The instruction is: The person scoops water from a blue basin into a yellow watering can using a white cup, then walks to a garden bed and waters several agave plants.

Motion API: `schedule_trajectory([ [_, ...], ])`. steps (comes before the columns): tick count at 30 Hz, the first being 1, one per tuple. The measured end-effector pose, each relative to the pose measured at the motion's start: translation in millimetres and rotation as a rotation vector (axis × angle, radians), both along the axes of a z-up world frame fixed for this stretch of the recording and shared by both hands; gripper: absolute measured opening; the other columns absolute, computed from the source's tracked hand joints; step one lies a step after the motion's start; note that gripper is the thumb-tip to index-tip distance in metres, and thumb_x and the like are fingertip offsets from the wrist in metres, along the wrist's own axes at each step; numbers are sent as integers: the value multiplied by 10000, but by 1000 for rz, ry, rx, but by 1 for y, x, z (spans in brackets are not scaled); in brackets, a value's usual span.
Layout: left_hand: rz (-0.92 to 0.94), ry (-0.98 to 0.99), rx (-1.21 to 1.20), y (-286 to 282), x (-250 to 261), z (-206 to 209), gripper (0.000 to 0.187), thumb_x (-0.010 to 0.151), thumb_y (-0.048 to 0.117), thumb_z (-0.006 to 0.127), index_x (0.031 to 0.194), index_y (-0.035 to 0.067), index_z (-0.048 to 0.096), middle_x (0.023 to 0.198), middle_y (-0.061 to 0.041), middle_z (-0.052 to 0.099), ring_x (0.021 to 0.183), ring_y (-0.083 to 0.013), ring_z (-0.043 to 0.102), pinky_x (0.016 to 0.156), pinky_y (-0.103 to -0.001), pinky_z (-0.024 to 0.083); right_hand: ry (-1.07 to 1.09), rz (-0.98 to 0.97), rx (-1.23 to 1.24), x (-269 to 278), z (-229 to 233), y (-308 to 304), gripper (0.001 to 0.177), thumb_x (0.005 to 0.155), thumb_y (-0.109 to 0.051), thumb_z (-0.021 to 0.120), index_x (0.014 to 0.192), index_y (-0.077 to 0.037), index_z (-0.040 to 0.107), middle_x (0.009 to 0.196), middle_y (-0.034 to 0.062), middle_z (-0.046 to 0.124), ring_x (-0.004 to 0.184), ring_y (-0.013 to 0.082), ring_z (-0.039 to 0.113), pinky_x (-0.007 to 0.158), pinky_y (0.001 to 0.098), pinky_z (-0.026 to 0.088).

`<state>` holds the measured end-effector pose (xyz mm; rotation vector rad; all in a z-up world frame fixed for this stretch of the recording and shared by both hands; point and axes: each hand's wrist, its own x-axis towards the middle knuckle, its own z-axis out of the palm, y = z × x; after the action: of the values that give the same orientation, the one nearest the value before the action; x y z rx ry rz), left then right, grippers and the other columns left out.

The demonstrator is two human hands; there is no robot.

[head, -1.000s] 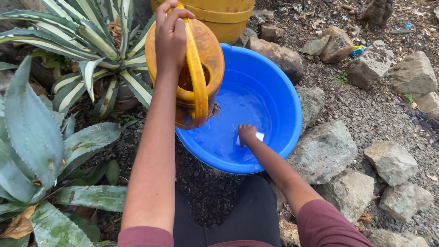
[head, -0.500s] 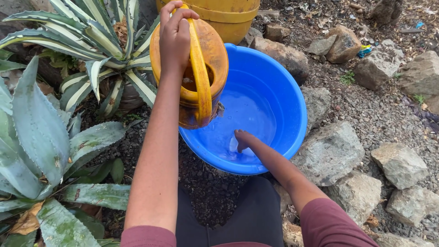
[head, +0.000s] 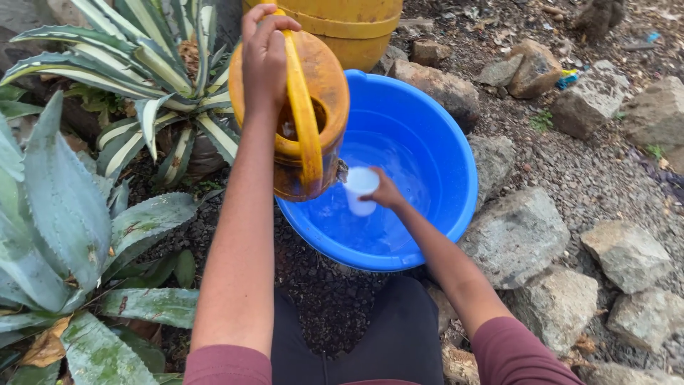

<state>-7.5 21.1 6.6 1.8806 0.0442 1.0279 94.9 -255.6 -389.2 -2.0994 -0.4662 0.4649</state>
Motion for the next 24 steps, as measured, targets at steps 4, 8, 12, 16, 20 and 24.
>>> schedule_trajectory([
  [4, -36, -36, -8, -2, -6, 1, 339, 959, 125, 387, 955, 128, 725, 1372, -15, 508, 1248, -231, 549, 987, -347, 455, -85, -249, 209, 8, 58, -9, 1107, 549, -174, 954, 1494, -176, 378, 1442, 189, 541, 1307, 436, 558, 1033, 561, 564],
  [8, -27, -55, -11, -3, -2, 0, 327, 948, 136, 415, 945, 118, 741, 1369, -11, 518, 1230, -242, 565, 978, -359, 467, -253, -233, 303, 22, 145, -23, 1158, 507, -211, 989, 1489, -113, 384, 1461, 194, 512, 1324, 421, 533, 1095, 544, 503],
  [12, -6, -1, -5, -6, -5, 1, 338, 947, 144, 393, 948, 156, 731, 1380, 14, 514, 1239, -231, 572, 960, -353, 478, -179, -255, 452, 19, 246, -30, 1136, 533, -111, 939, 1516, -155, 370, 1513, 194, 482, 1368, 441, 470, 1117, 561, 496],
  [16, -11, 4, -11, -4, -1, 1, 345, 940, 142, 390, 945, 152, 734, 1393, 12, 511, 1222, -218, 586, 932, -340, 484, -166, -158, 597, 8, 334, -35, 1107, 567, -158, 931, 1524, -162, 375, 1491, 191, 526, 1368, 390, 509, 1134, 520, 540],
  [20, -18, 22, -25, -6, -4, 4, 338, 940, 152, 387, 939, 150, 725, 1394, 25, 501, 1223, -216, 580, 944, -330, 471, -191, 22, 768, 2, 382, -28, 1045, 588, -154, 936, 1485, -125, 400, 1425, 184, 585, 1375, 387, 540, 1147, 547, 541],
  [24, -34, 12, -36, -6, -3, 4, 348, 933, 132, 383, 931, 137, 732, 1386, -4, 508, 1249, -229, 559, 976, -332, 459, -289, 198, 788, -19, 418, -16, 951, 640, -98, 911, 1459, -166, 433, 1426, 150, 568, 1382, 387, 531, 1196, 576, 455],
])
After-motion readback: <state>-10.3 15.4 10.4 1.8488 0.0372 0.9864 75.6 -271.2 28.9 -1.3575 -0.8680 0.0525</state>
